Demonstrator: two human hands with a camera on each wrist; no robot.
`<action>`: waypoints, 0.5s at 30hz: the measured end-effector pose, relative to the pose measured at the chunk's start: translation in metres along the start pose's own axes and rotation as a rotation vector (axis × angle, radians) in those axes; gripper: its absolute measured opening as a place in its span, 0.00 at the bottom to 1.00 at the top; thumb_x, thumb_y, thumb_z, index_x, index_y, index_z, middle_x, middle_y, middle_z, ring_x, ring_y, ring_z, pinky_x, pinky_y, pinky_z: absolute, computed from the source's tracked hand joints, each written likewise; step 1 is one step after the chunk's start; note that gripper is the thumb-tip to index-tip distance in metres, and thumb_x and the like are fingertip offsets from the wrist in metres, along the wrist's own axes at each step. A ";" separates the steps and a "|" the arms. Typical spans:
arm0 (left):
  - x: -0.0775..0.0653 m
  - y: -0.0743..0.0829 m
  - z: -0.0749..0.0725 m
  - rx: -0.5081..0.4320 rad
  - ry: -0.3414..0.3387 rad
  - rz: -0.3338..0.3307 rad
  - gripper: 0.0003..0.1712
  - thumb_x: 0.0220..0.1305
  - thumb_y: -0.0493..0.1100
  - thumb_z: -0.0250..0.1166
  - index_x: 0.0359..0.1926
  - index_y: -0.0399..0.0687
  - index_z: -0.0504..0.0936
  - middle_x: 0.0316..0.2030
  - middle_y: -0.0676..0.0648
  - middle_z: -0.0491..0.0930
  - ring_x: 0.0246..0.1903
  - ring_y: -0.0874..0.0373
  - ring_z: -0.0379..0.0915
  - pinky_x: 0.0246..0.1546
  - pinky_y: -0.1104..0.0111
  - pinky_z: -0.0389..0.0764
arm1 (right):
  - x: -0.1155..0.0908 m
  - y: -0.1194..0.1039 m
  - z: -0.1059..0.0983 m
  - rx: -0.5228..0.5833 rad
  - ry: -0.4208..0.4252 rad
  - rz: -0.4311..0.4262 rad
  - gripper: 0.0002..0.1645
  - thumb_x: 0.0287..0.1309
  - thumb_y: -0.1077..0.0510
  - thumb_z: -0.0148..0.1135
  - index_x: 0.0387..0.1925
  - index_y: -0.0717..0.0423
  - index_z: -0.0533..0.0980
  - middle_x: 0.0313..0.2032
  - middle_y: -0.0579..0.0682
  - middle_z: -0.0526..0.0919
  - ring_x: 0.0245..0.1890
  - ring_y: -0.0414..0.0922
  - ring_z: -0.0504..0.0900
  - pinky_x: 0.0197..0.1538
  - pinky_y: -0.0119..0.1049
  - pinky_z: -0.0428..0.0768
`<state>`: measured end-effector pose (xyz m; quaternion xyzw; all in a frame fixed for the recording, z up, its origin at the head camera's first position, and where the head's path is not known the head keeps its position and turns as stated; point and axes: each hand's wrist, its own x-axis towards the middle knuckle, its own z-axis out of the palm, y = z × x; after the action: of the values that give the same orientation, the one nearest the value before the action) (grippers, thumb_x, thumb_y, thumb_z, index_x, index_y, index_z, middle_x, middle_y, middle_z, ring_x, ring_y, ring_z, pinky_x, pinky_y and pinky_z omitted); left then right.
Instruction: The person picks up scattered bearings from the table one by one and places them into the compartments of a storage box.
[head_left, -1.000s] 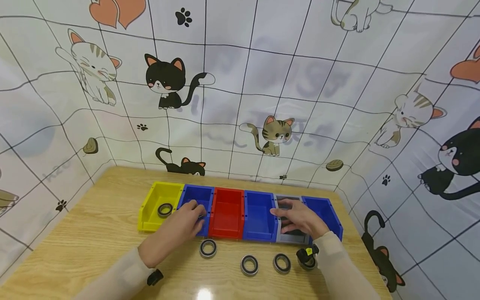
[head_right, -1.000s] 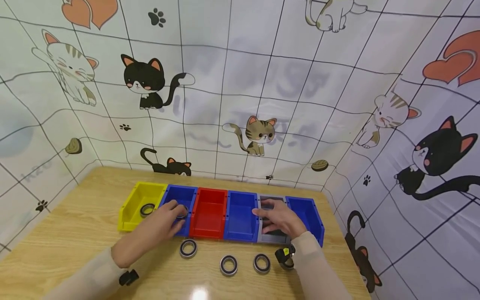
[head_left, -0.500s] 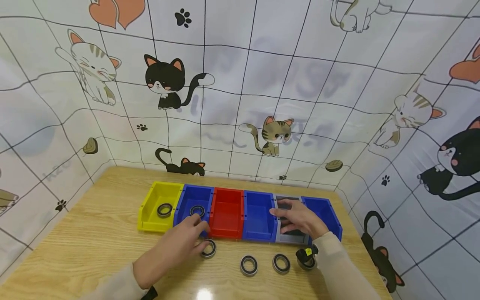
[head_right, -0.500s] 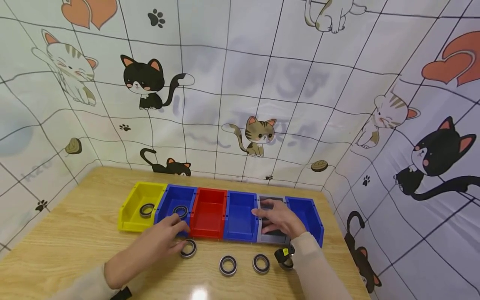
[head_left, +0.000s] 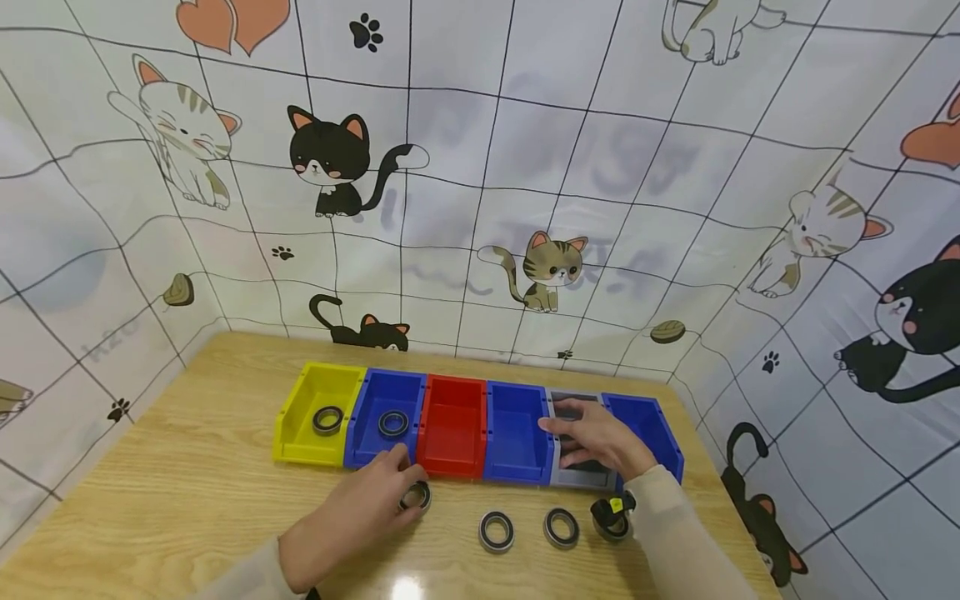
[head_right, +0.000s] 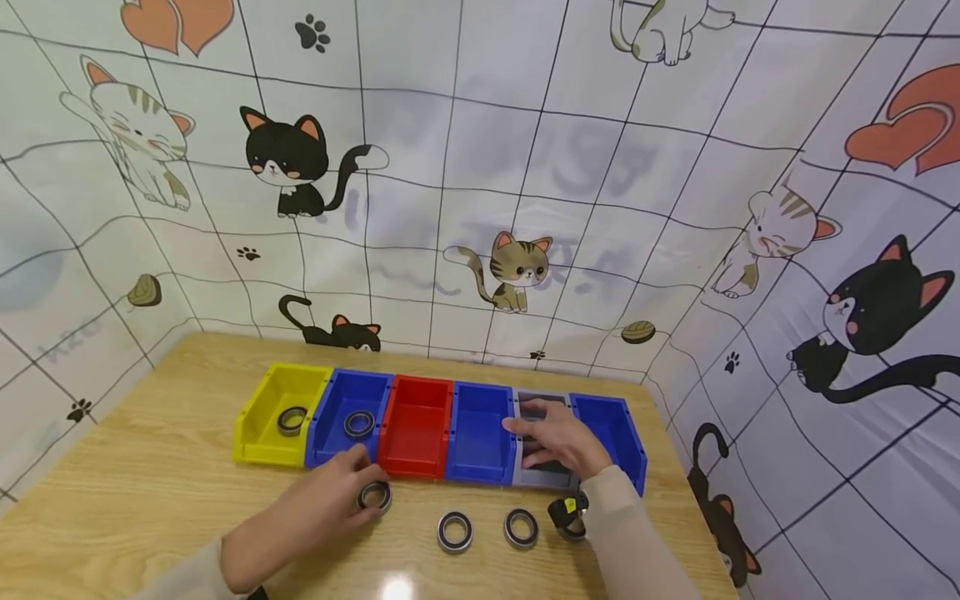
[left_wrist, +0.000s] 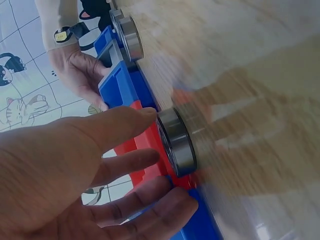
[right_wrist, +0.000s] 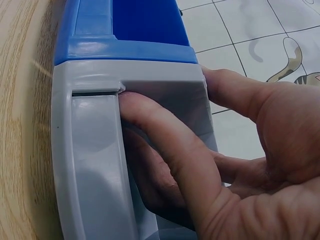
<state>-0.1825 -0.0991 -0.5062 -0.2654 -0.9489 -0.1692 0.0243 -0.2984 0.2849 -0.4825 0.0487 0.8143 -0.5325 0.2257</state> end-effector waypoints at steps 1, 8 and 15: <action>0.000 0.001 0.000 -0.002 -0.001 0.002 0.21 0.66 0.47 0.88 0.56 0.49 0.94 0.43 0.51 0.79 0.40 0.57 0.77 0.39 0.66 0.90 | 0.000 0.000 0.000 -0.004 -0.002 -0.004 0.53 0.78 0.47 0.79 0.90 0.60 0.63 0.75 0.71 0.83 0.59 0.56 0.95 0.44 0.48 0.99; 0.001 0.005 0.003 -0.028 -0.023 0.012 0.22 0.64 0.44 0.90 0.55 0.44 0.95 0.42 0.51 0.77 0.40 0.58 0.76 0.41 0.65 0.91 | 0.001 0.000 0.000 0.004 -0.009 -0.003 0.54 0.79 0.48 0.79 0.91 0.60 0.61 0.77 0.72 0.81 0.61 0.59 0.95 0.43 0.48 0.99; 0.002 0.006 0.005 -0.050 -0.038 0.027 0.23 0.62 0.43 0.91 0.55 0.43 0.94 0.44 0.50 0.81 0.41 0.57 0.78 0.45 0.64 0.93 | -0.002 -0.001 -0.001 -0.009 -0.016 -0.017 0.54 0.80 0.48 0.78 0.92 0.61 0.60 0.78 0.73 0.80 0.60 0.58 0.95 0.43 0.49 0.99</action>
<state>-0.1812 -0.0912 -0.5091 -0.2818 -0.9409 -0.1877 0.0020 -0.2976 0.2854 -0.4805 0.0366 0.8151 -0.5313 0.2281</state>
